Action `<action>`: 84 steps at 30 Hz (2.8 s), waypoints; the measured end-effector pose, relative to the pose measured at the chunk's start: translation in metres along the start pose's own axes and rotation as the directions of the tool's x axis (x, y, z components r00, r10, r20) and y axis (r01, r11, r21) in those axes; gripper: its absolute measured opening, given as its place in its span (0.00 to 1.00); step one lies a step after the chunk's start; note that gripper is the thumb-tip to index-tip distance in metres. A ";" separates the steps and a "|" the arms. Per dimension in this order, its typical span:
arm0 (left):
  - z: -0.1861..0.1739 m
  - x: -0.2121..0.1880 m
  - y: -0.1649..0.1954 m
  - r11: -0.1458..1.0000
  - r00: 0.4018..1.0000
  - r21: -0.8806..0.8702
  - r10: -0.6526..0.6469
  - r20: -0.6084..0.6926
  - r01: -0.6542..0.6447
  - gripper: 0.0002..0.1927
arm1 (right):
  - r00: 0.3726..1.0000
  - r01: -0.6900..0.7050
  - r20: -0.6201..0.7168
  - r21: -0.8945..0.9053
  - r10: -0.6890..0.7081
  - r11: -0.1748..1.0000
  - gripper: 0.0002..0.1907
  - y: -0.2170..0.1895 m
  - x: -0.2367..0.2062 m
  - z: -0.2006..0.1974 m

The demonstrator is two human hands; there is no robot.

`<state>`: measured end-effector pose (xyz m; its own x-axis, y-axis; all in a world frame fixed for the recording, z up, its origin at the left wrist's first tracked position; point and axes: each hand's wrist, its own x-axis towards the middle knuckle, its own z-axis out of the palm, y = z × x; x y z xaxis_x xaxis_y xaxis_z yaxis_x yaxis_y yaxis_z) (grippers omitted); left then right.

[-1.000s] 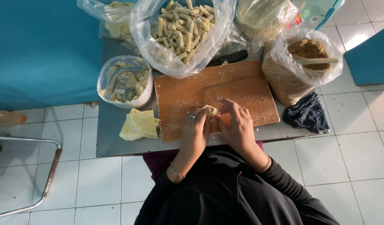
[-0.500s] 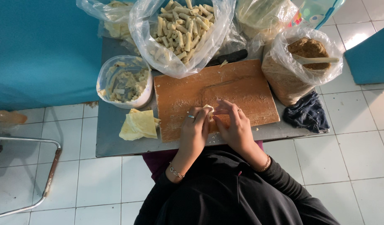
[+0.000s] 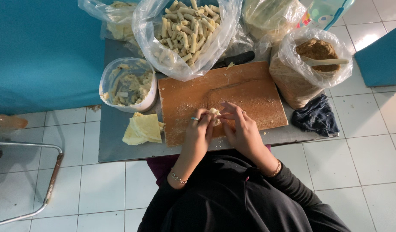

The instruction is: The person folds triangular pastry wrappers on a wooden board, pinching and sealing each triangle by hand to enclose a filling. They take new wrappers from a stack, place filling on a triangle, fold it over, and set the finished pastry on the board, repeating the cycle.

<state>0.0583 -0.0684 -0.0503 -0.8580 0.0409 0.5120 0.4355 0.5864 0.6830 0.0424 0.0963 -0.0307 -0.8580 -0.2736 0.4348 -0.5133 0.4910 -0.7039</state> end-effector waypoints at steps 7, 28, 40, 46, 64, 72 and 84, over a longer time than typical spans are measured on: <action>-0.009 0.000 -0.010 0.997 0.994 -0.071 -0.004 0.111 0.012 0.07 | 0.977 -0.004 0.214 0.040 -0.005 0.999 0.34 0.004 0.012 -0.019; -0.009 0.001 -0.001 0.997 0.997 0.073 0.005 0.072 -0.010 0.06 | 0.940 0.113 0.312 0.100 -0.139 0.989 0.34 0.006 0.033 -0.031; -0.015 0.000 0.005 1.000 0.996 0.023 0.019 0.087 -0.021 0.07 | 0.929 0.289 0.251 -0.031 -0.272 0.957 0.33 0.001 0.019 -0.030; -0.016 0.003 0.006 0.997 0.991 -0.076 0.006 0.136 0.004 0.08 | 0.945 0.157 0.284 0.043 -0.163 0.987 0.34 -0.005 0.020 -0.031; -0.011 0.008 0.011 0.976 0.989 0.164 -0.146 0.005 0.144 0.07 | 0.926 -0.047 0.376 0.037 0.030 0.998 0.28 0.006 0.047 -0.021; -0.014 0.015 0.011 0.973 0.994 0.204 -0.110 -0.010 0.110 0.09 | 0.917 -0.136 0.378 0.004 0.124 0.991 0.18 0.002 0.048 -0.018; -0.011 0.005 0.010 0.969 0.998 0.240 -0.062 0.025 0.054 0.08 | 0.943 -0.023 0.333 0.069 -0.001 0.997 0.15 0.007 0.044 -0.019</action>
<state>0.0609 -0.0715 -0.0350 -0.8899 0.0245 0.4555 0.3101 0.7647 0.5648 0.0014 0.1029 -0.0054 -0.8154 -0.5339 0.2237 -0.4934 0.4389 -0.7510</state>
